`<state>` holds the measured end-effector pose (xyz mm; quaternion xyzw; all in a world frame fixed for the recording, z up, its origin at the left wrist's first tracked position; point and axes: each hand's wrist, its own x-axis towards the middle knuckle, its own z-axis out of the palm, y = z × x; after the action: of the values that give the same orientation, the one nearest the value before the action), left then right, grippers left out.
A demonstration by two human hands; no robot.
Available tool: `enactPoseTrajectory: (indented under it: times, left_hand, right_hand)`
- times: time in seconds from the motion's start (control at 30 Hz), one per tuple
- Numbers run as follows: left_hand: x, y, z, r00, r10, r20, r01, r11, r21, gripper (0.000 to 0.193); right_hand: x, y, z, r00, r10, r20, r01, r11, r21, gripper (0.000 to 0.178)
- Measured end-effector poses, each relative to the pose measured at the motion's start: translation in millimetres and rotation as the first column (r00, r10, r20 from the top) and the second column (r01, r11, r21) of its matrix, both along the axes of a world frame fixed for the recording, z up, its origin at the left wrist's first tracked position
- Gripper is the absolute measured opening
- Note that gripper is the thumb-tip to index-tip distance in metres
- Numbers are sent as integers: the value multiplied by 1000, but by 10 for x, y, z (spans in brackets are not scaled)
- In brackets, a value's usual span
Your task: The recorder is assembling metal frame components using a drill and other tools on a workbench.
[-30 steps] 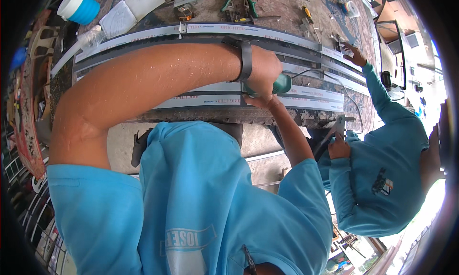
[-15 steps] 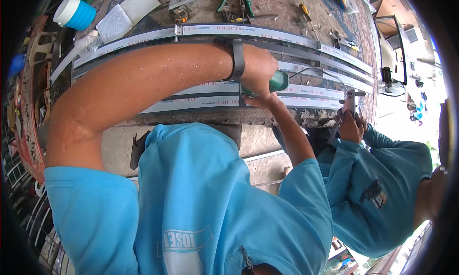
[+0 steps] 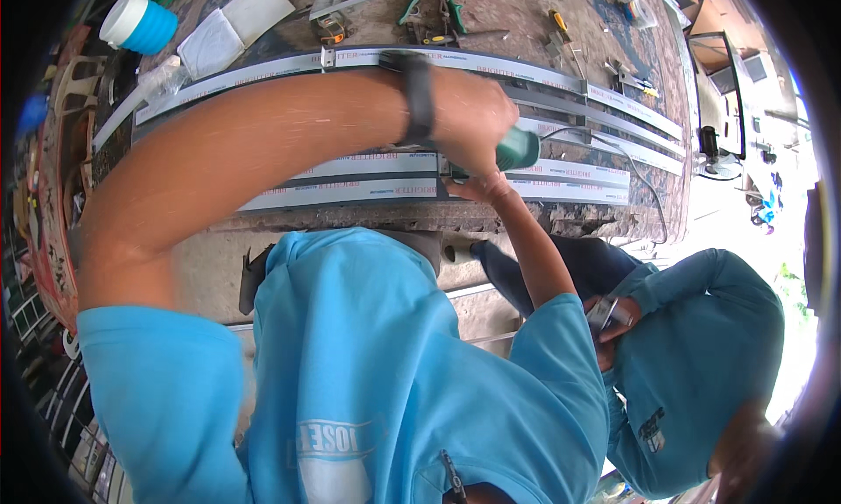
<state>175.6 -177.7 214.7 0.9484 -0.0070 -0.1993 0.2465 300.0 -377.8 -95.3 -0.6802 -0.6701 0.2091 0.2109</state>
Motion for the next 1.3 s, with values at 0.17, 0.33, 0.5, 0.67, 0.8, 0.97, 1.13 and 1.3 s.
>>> enactPoseTrajectory:
  times: [0.17, 0.33, 0.5, 0.67, 0.8, 0.97, 1.13, 1.3]
  left_hand:
    - [-718, 586, 148, 908, 400, 127, -311, 845, -434, 62]
    - [-2021, 793, -395, 477, 847, -237, -579, 100, -809, 61]
    - [-3042, 677, -1541, 156, 845, -512, -407, -417, -813, 65]
    - [-3747, 449, -2371, -34, 750, -661, -234, -649, -724, 65]
    - [-4144, 204, -2855, 161, 695, -701, 45, -715, -698, 67]
    - [-3776, 44, -2857, 179, 705, -687, 247, -708, -662, 64]
    - [-3654, -23, -2855, 79, 684, -725, 231, -720, -655, 64]
    - [-3604, -141, -2783, -149, 721, -676, 20, -682, -731, 65]
  right_hand:
    - [-45, 37, 333, 994, -92, 51, 97, 990, -101, 69]
    - [-94, 201, 513, 998, -65, -11, 64, 995, -70, 66]
    - [-78, 157, 512, 994, -88, 60, 91, 995, -43, 69]
    - [-21, 82, 407, 995, -104, -2, 104, 992, -65, 77]
    - [-22, 177, 317, 999, 32, -28, -32, 999, 14, 76]
    - [-21, 172, 421, 998, -5, -65, 1, 997, -73, 75]
    - [15, 173, 412, 996, -9, -85, 1, 995, -98, 74]
    - [46, 129, 410, 997, 16, -77, -17, 1000, -12, 74]
